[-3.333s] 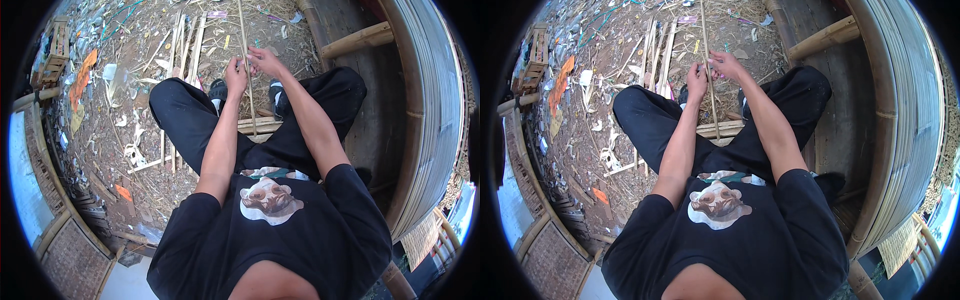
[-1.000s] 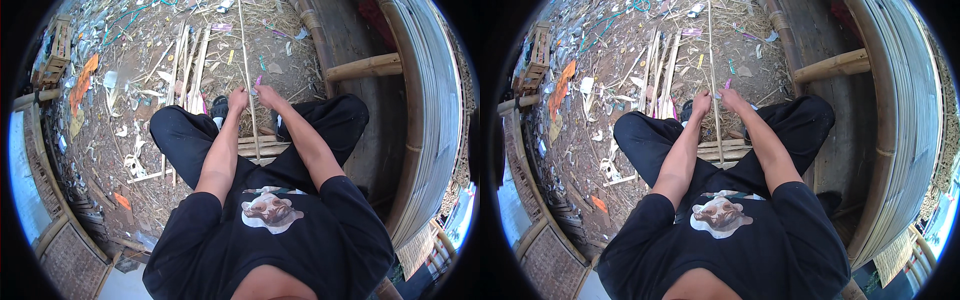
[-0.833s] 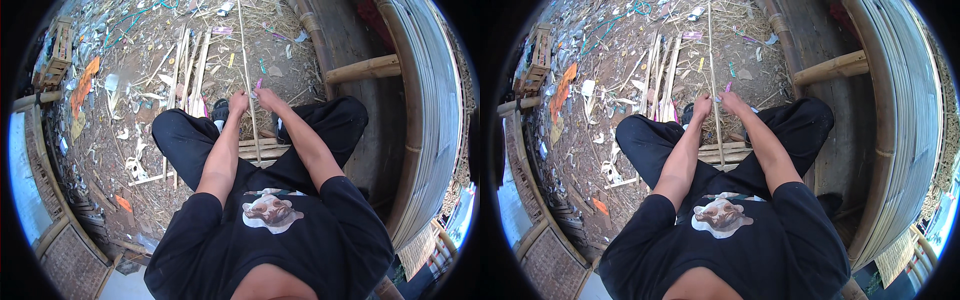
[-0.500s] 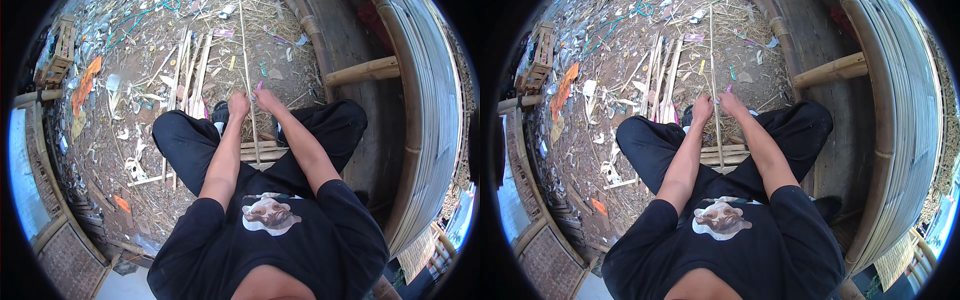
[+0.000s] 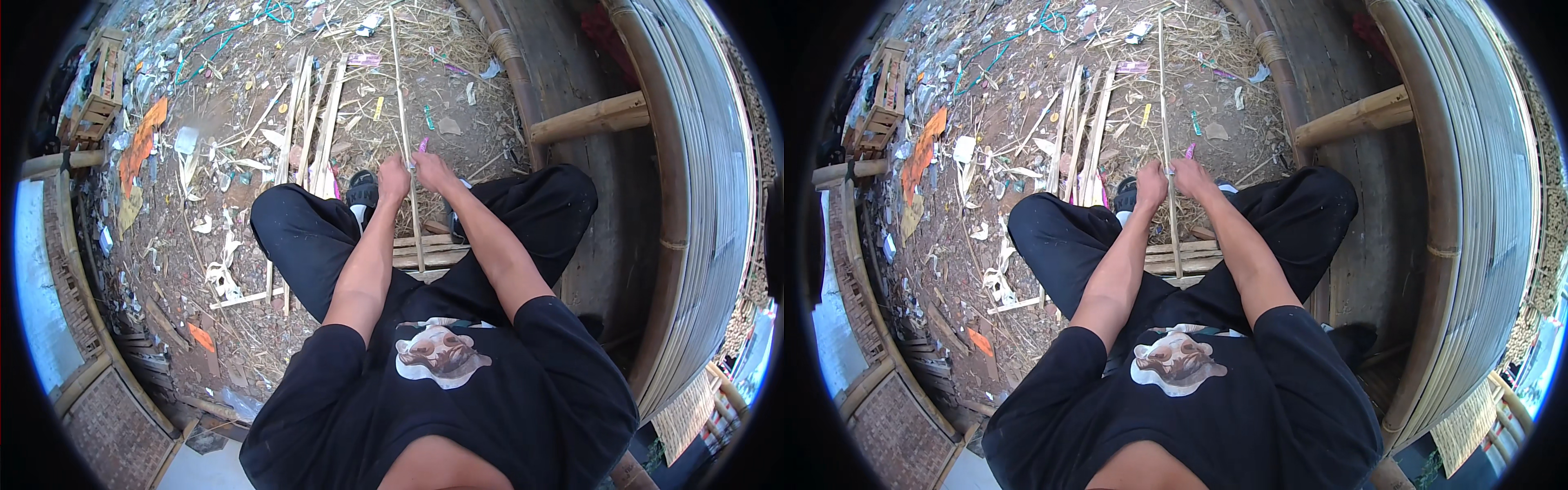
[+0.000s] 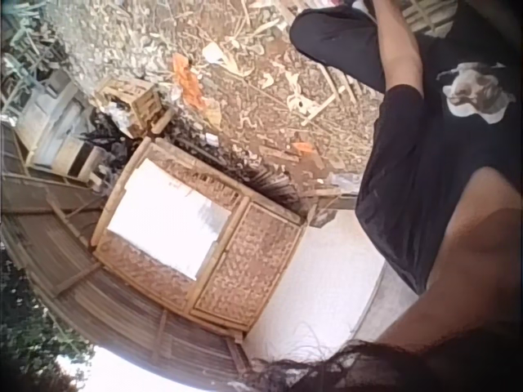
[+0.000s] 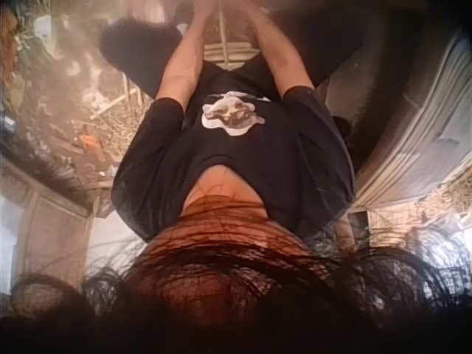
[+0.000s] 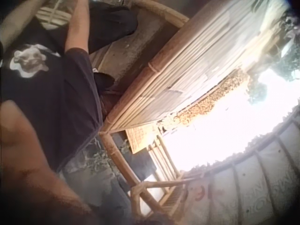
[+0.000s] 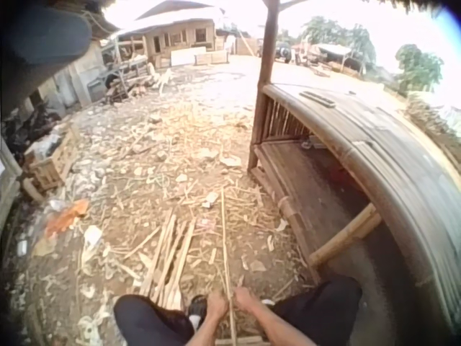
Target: The person shaves a thin strip of wood with a small blade while sitting on a bamboo bench.
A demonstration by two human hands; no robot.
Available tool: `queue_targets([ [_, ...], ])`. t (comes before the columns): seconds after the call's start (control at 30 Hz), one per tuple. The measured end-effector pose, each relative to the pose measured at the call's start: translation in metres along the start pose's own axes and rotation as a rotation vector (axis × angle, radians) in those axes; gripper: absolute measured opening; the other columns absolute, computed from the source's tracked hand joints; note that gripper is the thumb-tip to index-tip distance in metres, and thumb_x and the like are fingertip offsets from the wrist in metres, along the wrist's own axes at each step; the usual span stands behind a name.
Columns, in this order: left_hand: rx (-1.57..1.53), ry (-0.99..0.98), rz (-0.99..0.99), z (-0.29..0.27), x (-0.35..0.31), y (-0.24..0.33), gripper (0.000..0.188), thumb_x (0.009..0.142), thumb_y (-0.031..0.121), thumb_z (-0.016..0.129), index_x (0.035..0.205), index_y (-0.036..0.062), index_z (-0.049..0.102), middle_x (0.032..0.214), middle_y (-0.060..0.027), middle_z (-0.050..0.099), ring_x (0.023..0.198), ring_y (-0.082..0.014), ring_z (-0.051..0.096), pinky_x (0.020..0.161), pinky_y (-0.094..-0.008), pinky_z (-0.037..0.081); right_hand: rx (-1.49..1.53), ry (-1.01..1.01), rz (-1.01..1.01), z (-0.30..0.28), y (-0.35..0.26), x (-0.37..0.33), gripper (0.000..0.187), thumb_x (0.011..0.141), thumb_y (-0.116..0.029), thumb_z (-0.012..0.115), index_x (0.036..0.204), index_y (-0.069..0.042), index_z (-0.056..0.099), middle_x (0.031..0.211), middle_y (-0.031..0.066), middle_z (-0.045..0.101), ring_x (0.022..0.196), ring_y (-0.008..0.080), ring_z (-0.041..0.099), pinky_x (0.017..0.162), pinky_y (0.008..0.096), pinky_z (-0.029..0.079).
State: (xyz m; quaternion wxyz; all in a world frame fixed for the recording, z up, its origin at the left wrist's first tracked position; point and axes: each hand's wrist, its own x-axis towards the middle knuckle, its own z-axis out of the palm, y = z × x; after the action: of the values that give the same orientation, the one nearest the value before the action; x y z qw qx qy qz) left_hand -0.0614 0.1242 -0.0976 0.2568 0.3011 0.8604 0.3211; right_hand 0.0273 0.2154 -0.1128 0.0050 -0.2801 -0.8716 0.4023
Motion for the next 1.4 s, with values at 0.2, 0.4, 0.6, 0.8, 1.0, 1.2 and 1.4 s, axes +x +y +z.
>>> queue_targets([
  [0.2, 0.006, 0.026, 0.002, 0.005, 0.003, -0.006, 0.018, 0.083, 0.010, 0.044, 0.088, -0.0028, 0.057, 0.086, -0.0277, 0.058, 0.085, -0.0443, 0.056, 0.074, -0.0511, 0.043, -0.026, -0.036, 0.033, -0.001, -0.001, 0.002, 0.013, 0.082, -0.006, 0.042, 0.087, 0.000, 0.052, 0.090, 0.0250, 0.057, 0.091, 0.0431, 0.054, 0.077, 0.0499, 0.042],
  [0.4, -0.003, 0.011, -0.033, 0.006, -0.002, 0.003, 0.018, 0.082, 0.009, 0.043, 0.083, -0.0032, 0.057, 0.086, -0.0271, 0.058, 0.084, -0.0445, 0.055, 0.074, -0.0498, 0.043, -0.023, 0.012, -0.006, 0.007, 0.014, 0.002, 0.011, 0.081, -0.005, 0.043, 0.086, 0.000, 0.052, 0.087, 0.0251, 0.057, 0.090, 0.0438, 0.053, 0.077, 0.0494, 0.041],
  [0.6, 0.019, 0.018, -0.049, 0.005, -0.009, -0.005, 0.020, 0.083, 0.012, 0.044, 0.084, -0.0028, 0.057, 0.088, -0.0271, 0.058, 0.087, -0.0435, 0.055, 0.076, -0.0501, 0.042, -0.027, -0.033, 0.008, 0.007, 0.005, 0.001, 0.012, 0.083, -0.005, 0.042, 0.087, 0.000, 0.051, 0.087, 0.0250, 0.057, 0.090, 0.0441, 0.053, 0.076, 0.0503, 0.041],
  [0.8, 0.015, 0.014, -0.082, 0.002, -0.011, 0.002, 0.021, 0.085, 0.014, 0.043, 0.086, -0.0009, 0.057, 0.089, -0.0257, 0.058, 0.087, -0.0434, 0.055, 0.076, -0.0506, 0.042, -0.008, -0.026, 0.006, 0.009, 0.005, -0.008, 0.013, 0.082, -0.004, 0.042, 0.090, 0.001, 0.052, 0.088, 0.0257, 0.057, 0.089, 0.0442, 0.053, 0.077, 0.0508, 0.041],
  [1.0, 0.036, 0.026, -0.032, 0.005, -0.020, -0.001, 0.020, 0.086, 0.014, 0.042, 0.087, 0.0000, 0.057, 0.089, -0.0250, 0.058, 0.088, -0.0433, 0.055, 0.076, -0.0509, 0.042, -0.027, -0.037, -0.015, 0.006, 0.008, -0.012, 0.013, 0.083, -0.004, 0.043, 0.091, 0.001, 0.051, 0.089, 0.0258, 0.056, 0.090, 0.0443, 0.053, 0.076, 0.0506, 0.041],
  [1.2, 0.014, 0.014, -0.028, 0.003, -0.030, 0.002, 0.018, 0.086, 0.012, 0.042, 0.086, 0.0002, 0.056, 0.090, -0.0242, 0.057, 0.087, -0.0434, 0.055, 0.075, -0.0513, 0.041, 0.013, -0.016, 0.037, 0.010, 0.007, -0.025, 0.015, 0.080, -0.006, 0.043, 0.091, -0.001, 0.052, 0.093, 0.0245, 0.058, 0.092, 0.0430, 0.054, 0.077, 0.0489, 0.043],
  [1.4, 0.005, 0.014, 0.026, -0.001, -0.044, 0.002, 0.018, 0.086, 0.013, 0.042, 0.087, 0.0000, 0.055, 0.087, -0.0243, 0.058, 0.086, -0.0438, 0.055, 0.073, -0.0518, 0.041, 0.054, 0.001, -0.001, 0.002, -0.004, -0.037, 0.011, 0.084, -0.005, 0.042, 0.088, 0.001, 0.049, 0.085, 0.0267, 0.055, 0.085, 0.0469, 0.051, 0.069, 0.0501, 0.039],
])
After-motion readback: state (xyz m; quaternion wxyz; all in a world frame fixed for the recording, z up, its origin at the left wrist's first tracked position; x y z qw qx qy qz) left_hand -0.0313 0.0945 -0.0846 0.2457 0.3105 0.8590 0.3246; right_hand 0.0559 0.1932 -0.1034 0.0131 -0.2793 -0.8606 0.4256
